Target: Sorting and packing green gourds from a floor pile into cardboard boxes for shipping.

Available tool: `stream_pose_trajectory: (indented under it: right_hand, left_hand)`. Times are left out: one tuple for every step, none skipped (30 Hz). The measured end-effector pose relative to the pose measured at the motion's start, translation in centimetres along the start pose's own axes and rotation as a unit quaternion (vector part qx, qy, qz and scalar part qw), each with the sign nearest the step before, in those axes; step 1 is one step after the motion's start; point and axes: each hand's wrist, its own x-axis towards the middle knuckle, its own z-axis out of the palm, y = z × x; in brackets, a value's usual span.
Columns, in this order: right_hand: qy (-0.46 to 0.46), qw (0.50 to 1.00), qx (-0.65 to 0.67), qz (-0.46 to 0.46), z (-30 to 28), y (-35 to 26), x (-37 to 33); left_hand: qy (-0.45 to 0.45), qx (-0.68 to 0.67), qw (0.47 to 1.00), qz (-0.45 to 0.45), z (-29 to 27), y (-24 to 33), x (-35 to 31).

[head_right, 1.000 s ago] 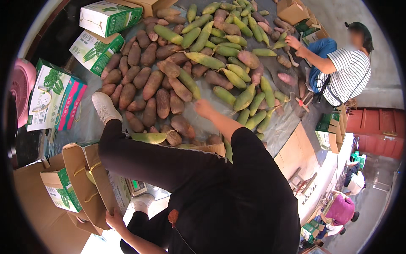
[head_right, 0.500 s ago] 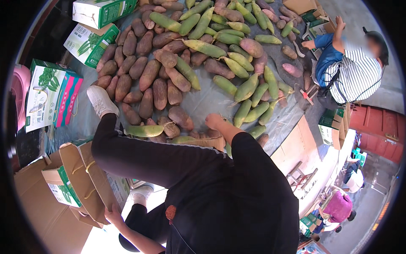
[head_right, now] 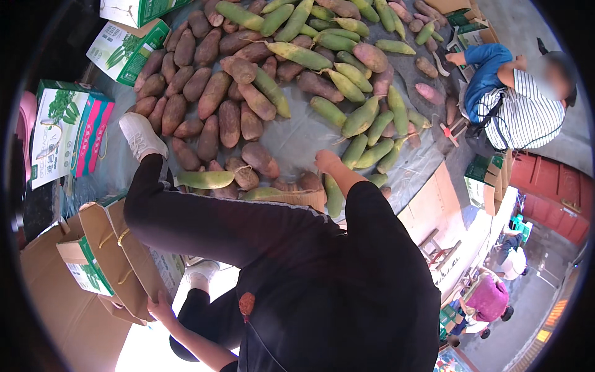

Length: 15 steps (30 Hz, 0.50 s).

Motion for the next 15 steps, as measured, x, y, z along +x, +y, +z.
stream_pose_trajectory:
  right_hand:
    - [-0.001, 1.000, 0.000, -0.001, -0.1, -0.1, 0.1]
    - [-0.023, 1.000, 0.000, 0.000, -0.3, -0.1, 0.1]
    - [-0.045, 0.999, -0.001, 0.002, -0.6, -0.3, 0.0]
    - [-0.047, 0.999, -0.001, 0.000, -0.7, -0.6, -0.1]
    - [-0.052, 0.998, 0.028, 0.021, -0.8, -0.9, -0.2]
    - [-0.057, 0.996, 0.058, 0.044, -0.7, -0.8, -0.5]
    - [-0.060, 0.996, 0.058, 0.044, -0.7, -0.8, -0.6]
    - [-0.051, 0.996, 0.051, 0.052, -0.8, -0.7, -0.7]
    - [-0.042, 0.996, 0.045, 0.061, -0.8, -0.6, -0.7]
    - [-0.046, 0.996, 0.045, 0.059, -0.8, -0.5, -0.9]
    - [-0.049, 0.996, 0.042, 0.060, -0.7, -0.5, -0.8]
    - [-0.052, 0.996, 0.039, 0.060, -0.6, -0.4, -0.8]
    - [-0.052, 0.997, 0.035, 0.055, 0.5, 1.4, -0.1]
    - [-0.029, 0.993, -0.098, -0.050, 2.3, 5.9, 0.5]
    - [-0.013, 0.961, -0.229, -0.156, 3.1, 8.5, 0.8]
  left_hand:
    - [0.001, 0.008, 1.000, 0.011, 0.0, -0.1, 0.0]
    - [0.001, 0.009, 1.000, 0.010, 0.0, -0.2, 0.0]
    - [0.002, 0.007, 1.000, 0.006, 0.0, -0.1, -0.1]
    - [0.003, 0.005, 1.000, 0.002, 0.0, 0.0, -0.1]
    - [0.004, 0.006, 1.000, -0.001, 0.0, 0.1, -0.2]
    - [0.005, 0.003, 1.000, 0.006, 0.0, 0.3, -0.2]
    - [0.005, -0.001, 1.000, 0.012, -0.1, 0.5, -0.2]
    - [0.005, 0.002, 1.000, 0.010, 0.0, 0.7, -0.2]
    - [0.007, -0.005, 1.000, 0.007, 0.0, 0.9, -0.1]
    - [0.010, -0.012, 1.000, 0.004, -0.1, 0.9, -0.2]
    - [0.013, -0.008, 1.000, 0.000, -0.3, 0.6, -0.3]
    - [0.013, 0.000, 1.000, 0.000, -0.6, 0.1, -0.4]
    - [0.013, 0.001, 1.000, 0.001, -0.7, -0.1, -0.5]
    - [0.004, -0.013, 1.000, 0.008, 0.3, 0.5, 0.1]
    - [-0.020, -0.039, 0.999, -0.002, 1.3, 1.3, 0.6]
